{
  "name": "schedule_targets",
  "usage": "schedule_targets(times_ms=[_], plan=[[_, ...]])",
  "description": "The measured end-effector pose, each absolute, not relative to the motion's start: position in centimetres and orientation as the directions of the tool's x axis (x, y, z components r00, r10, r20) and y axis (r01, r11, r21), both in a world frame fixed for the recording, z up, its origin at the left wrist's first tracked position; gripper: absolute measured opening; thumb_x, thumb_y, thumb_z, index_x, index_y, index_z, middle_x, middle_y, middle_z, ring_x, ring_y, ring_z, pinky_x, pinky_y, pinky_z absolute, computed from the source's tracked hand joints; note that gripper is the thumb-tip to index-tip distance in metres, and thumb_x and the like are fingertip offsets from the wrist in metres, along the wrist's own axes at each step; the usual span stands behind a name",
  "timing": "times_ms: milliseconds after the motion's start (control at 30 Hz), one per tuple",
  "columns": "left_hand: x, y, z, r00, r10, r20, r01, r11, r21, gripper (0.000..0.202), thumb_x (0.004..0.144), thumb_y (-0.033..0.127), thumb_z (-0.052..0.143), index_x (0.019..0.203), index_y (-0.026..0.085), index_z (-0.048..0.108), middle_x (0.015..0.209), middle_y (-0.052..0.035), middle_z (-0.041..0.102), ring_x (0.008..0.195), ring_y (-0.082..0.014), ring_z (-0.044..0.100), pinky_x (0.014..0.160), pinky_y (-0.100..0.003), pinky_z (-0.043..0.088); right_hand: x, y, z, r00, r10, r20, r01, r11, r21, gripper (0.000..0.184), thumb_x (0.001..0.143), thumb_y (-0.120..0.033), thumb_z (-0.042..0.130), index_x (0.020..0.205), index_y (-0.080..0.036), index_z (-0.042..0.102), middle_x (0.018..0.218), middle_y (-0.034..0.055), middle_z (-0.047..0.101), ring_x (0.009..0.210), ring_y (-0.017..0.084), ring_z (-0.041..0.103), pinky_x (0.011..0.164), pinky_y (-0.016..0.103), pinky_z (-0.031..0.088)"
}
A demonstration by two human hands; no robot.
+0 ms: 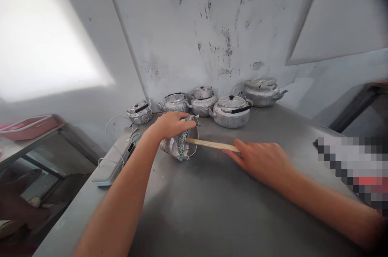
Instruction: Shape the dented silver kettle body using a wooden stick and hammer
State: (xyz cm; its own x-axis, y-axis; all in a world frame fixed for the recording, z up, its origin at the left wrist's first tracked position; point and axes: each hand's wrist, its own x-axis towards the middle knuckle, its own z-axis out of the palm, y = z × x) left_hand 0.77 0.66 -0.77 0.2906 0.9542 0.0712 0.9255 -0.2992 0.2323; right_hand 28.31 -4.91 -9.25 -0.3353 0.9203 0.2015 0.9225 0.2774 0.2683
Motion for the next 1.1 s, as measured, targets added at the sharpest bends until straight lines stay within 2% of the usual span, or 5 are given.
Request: schedule_targets(times_ms=[467,833,1100], plan=[[0.90,0.54,-0.65,0.301,0.951,0.078,0.919,-0.311,0.243,0.056,0.089,0.062,0.048,0.131,0.032,0.069,0.140,-0.0007,0.065,0.124,-0.0345,0.061,0.108,-0.041,0.044,28.15,-4.92,-9.41,-0.341,0.909,0.239,0.928,0.286,0.239,0.058,0.103,-0.062,0.026,0.090,-0.022,0.064,0.068,0.0067,0.072,0.059,0.025,0.069,0.050,0.032,0.019],[0.85,0.55,-0.65,0.312,0.947,0.074,0.915,-0.321,0.246,0.058,0.089,0.062,0.047,0.133,0.031,0.068,0.138,-0.0014,0.066,0.124,-0.0342,0.061,0.107,-0.040,0.044,28.30,-4.65,-9.28,-0.346,0.918,0.193,0.924,0.298,0.238,0.058,0.103,-0.063,0.024,0.094,-0.022,0.064,0.072,0.0067,0.074,0.065,0.027,0.072,0.051,0.029,0.020],[0.97,0.48,-0.57,0.310,0.948,0.077,0.916,-0.319,0.241,0.056,0.089,0.063,0.048,0.130,0.033,0.070,0.136,-0.0007,0.068,0.121,-0.0347,0.062,0.106,-0.041,0.044,28.20,-4.77,-8.93,-0.317,0.924,0.213,0.934,0.264,0.241,0.058,0.103,-0.063,0.025,0.092,-0.022,0.064,0.073,0.0071,0.074,0.064,0.025,0.071,0.051,0.030,0.019]])
